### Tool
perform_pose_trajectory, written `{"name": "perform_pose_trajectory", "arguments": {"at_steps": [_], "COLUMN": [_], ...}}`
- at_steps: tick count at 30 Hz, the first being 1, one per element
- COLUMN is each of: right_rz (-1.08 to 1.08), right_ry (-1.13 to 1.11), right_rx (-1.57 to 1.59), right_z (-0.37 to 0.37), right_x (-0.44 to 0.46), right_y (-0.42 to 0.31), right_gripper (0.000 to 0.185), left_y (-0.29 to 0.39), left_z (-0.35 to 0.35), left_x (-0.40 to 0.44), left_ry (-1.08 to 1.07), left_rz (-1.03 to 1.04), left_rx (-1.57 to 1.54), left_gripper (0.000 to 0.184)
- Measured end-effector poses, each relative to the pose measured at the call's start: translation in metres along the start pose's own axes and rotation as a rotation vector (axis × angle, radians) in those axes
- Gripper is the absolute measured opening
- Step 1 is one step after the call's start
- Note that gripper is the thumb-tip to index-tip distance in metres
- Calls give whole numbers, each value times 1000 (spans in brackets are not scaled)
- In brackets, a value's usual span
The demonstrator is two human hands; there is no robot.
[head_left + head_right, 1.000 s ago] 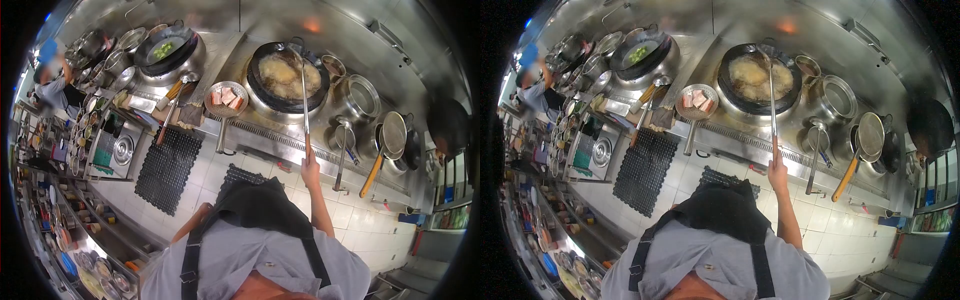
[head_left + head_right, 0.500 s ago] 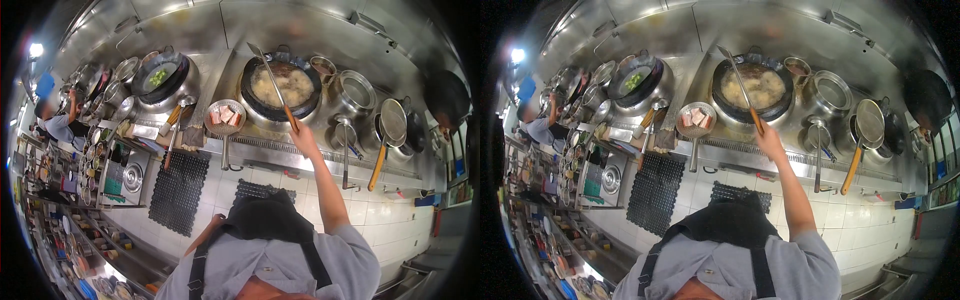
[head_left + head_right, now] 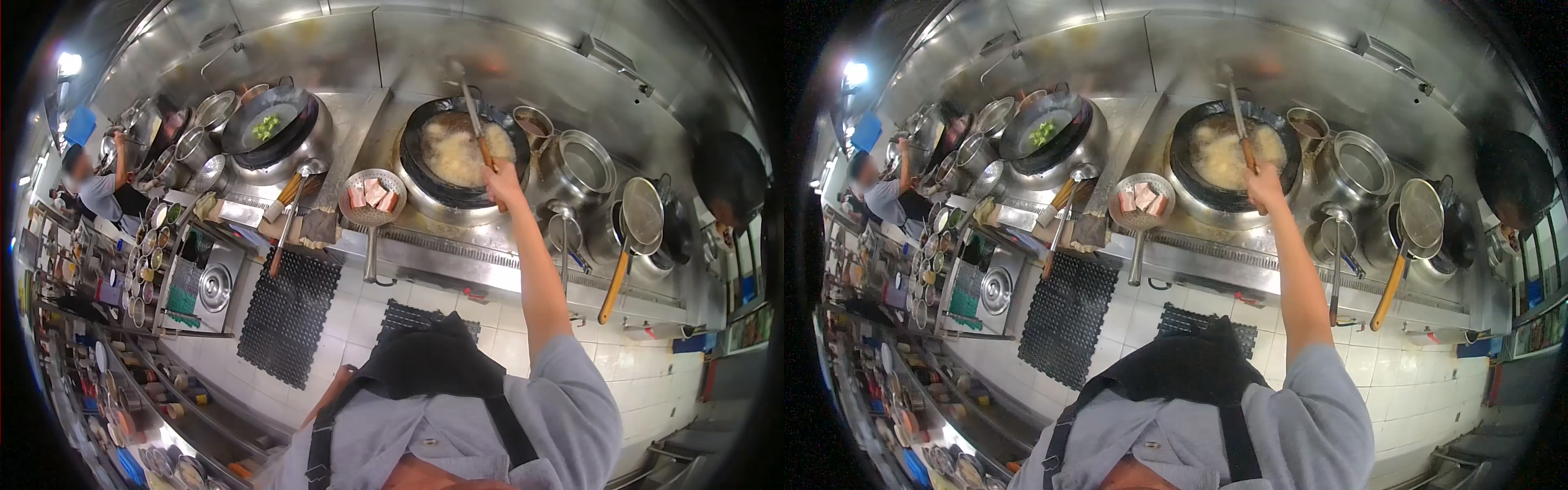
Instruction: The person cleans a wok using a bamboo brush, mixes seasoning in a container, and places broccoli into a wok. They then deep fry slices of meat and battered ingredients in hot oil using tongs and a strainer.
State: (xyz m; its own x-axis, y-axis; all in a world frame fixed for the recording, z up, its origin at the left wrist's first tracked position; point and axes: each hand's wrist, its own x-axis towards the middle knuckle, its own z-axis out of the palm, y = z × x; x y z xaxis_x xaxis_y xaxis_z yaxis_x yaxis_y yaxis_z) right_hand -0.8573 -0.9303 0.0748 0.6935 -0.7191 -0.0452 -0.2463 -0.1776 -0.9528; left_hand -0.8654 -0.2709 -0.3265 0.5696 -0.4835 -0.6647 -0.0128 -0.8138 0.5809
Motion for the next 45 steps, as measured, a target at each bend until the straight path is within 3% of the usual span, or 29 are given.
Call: {"name": "perform_pose_trajectory", "arguments": {"at_steps": [5,9,15,17,19,23,28,31,32,36,38,39,42,45], "right_rz": [51,171,3,56,185,194,126,256,299,361,261,210,152,-19], "right_ry": [203,30,174,125,118,129,136,73,21,-5,113,177,338,568], "right_rx": [-120,214,-85,-47,11,-36,-129,107,398,606,270,104,72,-299], "right_z": [-32,-82,-84,-94,-99,-106,-97,-81,-78,-76,-69,-64,-59,-58], "right_x": [5,-4,-121,-163,-198,-232,-208,-207,-215,-242,-245,-244,-243,-233], "right_y": [19,37,12,6,7,9,58,46,32,15,31,42,73,134], "right_gripper": [17,14,12,13,17,26,22,16,9,14,26,32,49,51], "left_y": [-43,-30,76,98,115,79,46,54,63,98,83,64,11,7], "left_z": [4,-5,-31,-26,-21,24,25,7,-2,-27,-19,-10,18,30], "left_x": [-8,-3,9,19,23,61,81,75,70,38,45,56,84,80], "left_ry": [-118,-121,-68,-100,-121,-35,-126,-137,-130,-98,-92,-66,-30,-118], "left_rz": [-24,18,57,15,106,283,255,181,144,-43,-40,49,401,377], "left_rx": [86,79,-122,-220,-150,59,108,67,37,-178,-308,-198,134,172], "left_gripper": [27,27,27,29,33,35,29,26,25,22,21,21,22,23]}}
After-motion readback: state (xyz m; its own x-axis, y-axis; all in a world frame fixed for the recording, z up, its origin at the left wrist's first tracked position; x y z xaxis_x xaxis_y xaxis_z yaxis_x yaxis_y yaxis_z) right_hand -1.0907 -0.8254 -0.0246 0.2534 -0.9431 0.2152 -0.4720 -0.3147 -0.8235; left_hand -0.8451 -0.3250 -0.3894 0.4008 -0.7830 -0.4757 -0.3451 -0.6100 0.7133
